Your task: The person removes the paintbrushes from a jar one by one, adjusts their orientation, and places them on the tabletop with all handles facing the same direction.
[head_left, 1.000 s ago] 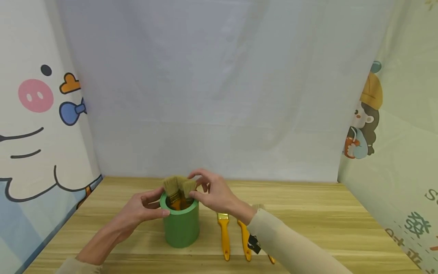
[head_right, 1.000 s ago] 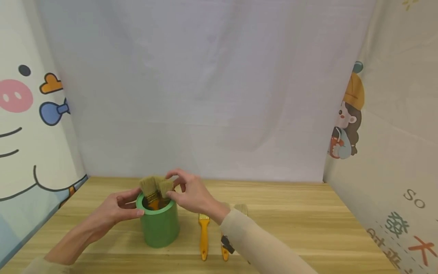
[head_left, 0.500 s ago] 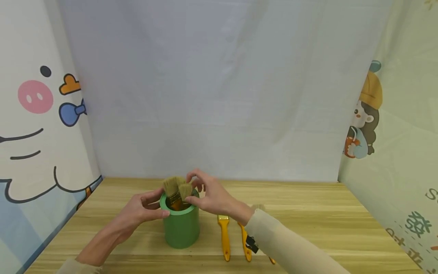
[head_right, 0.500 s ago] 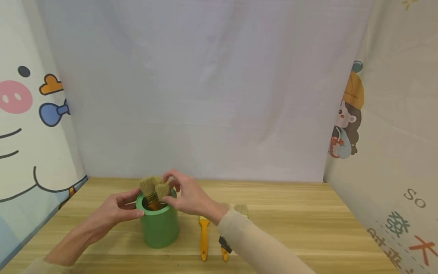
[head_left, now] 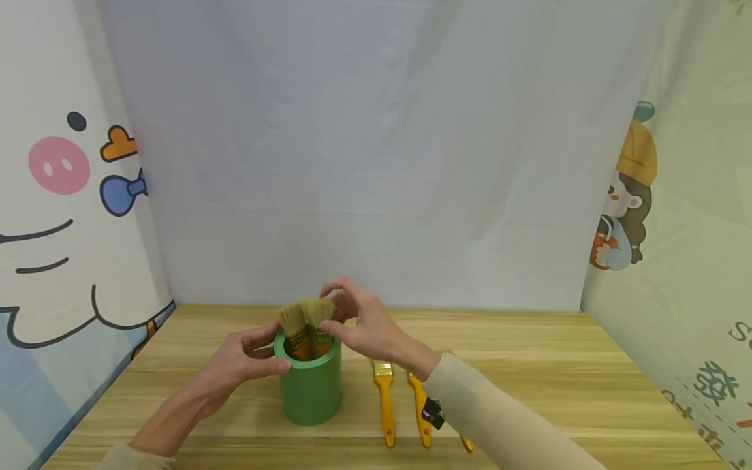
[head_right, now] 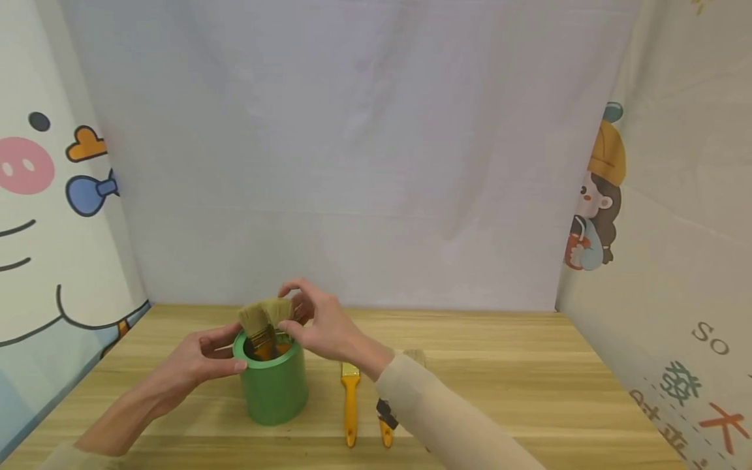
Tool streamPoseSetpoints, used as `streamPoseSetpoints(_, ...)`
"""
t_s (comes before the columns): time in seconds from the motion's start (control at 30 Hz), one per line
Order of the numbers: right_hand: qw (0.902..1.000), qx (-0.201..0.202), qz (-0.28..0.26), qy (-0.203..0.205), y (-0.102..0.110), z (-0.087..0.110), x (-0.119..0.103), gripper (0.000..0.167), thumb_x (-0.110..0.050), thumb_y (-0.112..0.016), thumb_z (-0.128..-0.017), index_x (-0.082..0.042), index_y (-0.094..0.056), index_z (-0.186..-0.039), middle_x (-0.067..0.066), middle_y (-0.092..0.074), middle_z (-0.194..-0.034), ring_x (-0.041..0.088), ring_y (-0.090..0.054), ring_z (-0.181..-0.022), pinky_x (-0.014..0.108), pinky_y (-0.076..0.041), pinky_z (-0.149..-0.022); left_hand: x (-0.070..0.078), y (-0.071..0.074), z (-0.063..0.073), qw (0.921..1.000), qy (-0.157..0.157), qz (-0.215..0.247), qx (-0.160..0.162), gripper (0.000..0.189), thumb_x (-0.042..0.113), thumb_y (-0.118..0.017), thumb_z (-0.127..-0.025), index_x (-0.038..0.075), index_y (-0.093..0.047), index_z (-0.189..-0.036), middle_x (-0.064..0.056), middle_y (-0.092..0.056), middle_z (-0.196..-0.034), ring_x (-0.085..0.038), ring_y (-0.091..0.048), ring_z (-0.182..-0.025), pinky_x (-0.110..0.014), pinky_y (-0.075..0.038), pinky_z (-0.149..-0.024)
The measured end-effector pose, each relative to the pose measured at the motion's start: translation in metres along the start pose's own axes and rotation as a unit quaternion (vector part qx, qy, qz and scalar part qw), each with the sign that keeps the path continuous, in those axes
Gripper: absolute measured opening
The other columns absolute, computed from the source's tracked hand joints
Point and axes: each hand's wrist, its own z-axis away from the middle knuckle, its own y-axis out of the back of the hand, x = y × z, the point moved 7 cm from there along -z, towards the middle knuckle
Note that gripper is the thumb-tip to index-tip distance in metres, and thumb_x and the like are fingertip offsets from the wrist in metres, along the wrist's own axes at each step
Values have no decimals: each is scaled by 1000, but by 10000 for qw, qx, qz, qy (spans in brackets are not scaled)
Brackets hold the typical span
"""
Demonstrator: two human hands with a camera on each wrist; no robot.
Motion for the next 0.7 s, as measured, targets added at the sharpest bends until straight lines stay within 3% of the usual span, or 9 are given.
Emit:
streamPoseSetpoints(0.3, 9997, 39, -261, -1, 5, -2, -3, 38, 3, -72, -98, -5, -57, -132, 9, -75, -101, 14, -73, -82, 34, -60, -84, 1, 0, 0, 10000, 25, -12, 37, 87, 17, -81, -95, 5, -31, -166, -19, -29, -169, -46, -36, -148, -56, -44, -112)
streamPoseSetpoints(0.57, 9986, 17, -529, -21, 8, -2, -4, 41, 4, -69, -100, -7, -59, -139, 9, -74, -97, 23, -72, -80, 32, -58, -74, 2, -1, 0, 10000, 58, -25, 49, 89, 17, -81, -95, 3, -29, -165, -21, -28, -168, -46, -37, -148, -55, -45, -112)
streamPoseSetpoints(0.7, 9986, 98, -527, -10, 11, -4, -7, 43, 4, -72, -98, -6, -60, -137, 11, -76, -100, 20, -73, -83, 32, -60, -76, 2, -1, 0, 9999, 94, -53, 73, 90, 17, -81, -95, 2, -29, -165, -21, -28, -168, -46, -38, -147, -56, -44, -112)
